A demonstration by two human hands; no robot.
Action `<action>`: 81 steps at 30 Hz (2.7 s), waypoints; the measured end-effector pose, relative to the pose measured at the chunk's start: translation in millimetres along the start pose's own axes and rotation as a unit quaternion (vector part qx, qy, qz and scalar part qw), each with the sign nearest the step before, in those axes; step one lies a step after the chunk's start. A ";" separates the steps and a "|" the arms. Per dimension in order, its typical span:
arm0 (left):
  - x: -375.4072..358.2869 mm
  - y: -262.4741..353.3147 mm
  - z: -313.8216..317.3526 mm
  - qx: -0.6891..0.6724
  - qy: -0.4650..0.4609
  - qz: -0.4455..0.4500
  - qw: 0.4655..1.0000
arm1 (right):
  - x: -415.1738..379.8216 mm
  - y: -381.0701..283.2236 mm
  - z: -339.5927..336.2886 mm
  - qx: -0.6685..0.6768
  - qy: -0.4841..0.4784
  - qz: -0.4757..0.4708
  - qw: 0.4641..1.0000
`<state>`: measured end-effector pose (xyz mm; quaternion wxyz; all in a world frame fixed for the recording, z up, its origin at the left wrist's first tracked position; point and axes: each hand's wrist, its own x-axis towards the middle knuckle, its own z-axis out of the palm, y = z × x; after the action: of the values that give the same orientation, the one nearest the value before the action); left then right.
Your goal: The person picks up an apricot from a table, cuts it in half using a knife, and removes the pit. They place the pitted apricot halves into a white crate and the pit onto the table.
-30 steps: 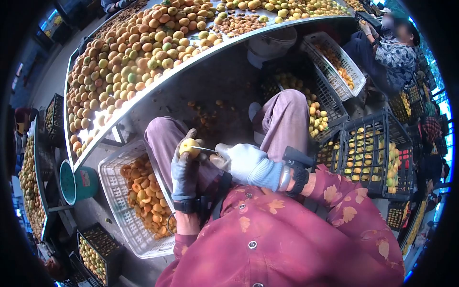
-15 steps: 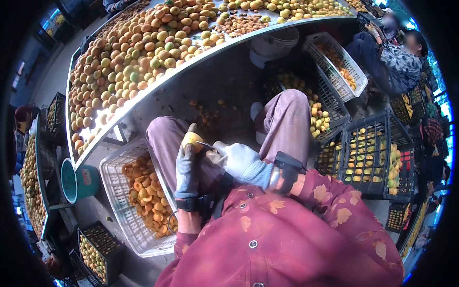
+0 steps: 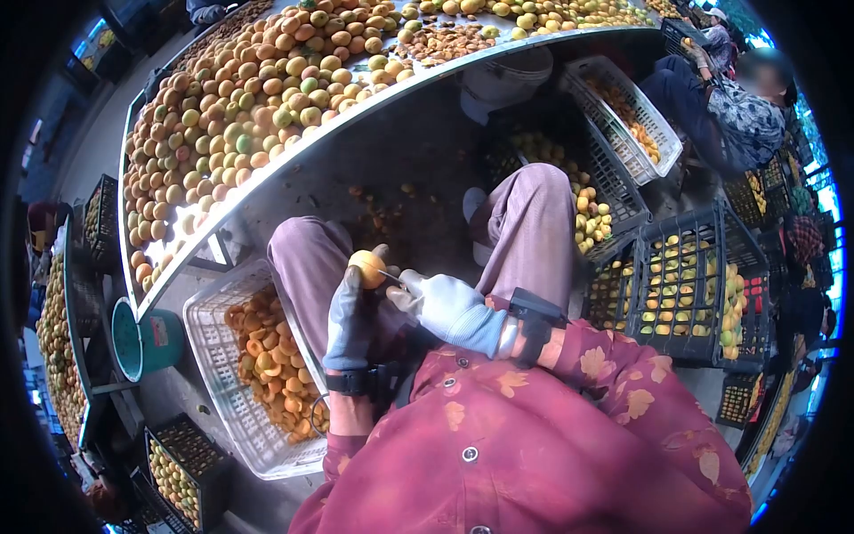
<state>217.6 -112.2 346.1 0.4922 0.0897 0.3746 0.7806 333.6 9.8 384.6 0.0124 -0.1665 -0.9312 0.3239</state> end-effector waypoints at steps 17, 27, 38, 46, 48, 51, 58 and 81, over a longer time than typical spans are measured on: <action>-0.6 -4.6 5.6 -0.034 0.064 -0.004 0.997 | 2.2 -21.0 -5.3 0.013 -0.050 0.040 0.998; 1.6 -10.0 -2.8 0.243 0.132 0.006 0.961 | -2.7 -10.6 0.1 -0.041 -0.011 0.025 0.999; -12.8 -5.8 8.7 0.028 0.090 -0.064 0.993 | 7.1 -23.4 -15.3 0.240 -0.212 0.195 0.927; -18.1 -3.0 14.4 0.024 0.039 -0.023 0.999 | 1.1 -16.2 -10.9 0.390 -0.260 0.196 0.861; -19.0 0.8 18.8 0.066 0.059 -0.021 0.996 | -1.6 -19.7 -10.1 0.233 -0.148 0.157 0.948; -10.4 -11.8 5.9 0.125 0.121 -0.036 0.984 | -4.2 -3.4 9.1 -0.012 0.014 0.000 1.000; -8.0 -16.3 -2.7 -0.041 0.126 -0.084 0.988 | -0.1 -19.6 -10.1 0.098 -0.144 0.084 0.981; -18.1 -12.5 8.8 0.209 0.065 -0.064 0.974 | -12.1 14.5 2.3 0.408 -0.248 0.183 0.859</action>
<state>239.9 -120.0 348.0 0.4858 0.1153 0.5656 0.6564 349.2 15.2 375.1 -0.2117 -0.2286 -0.6406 0.7018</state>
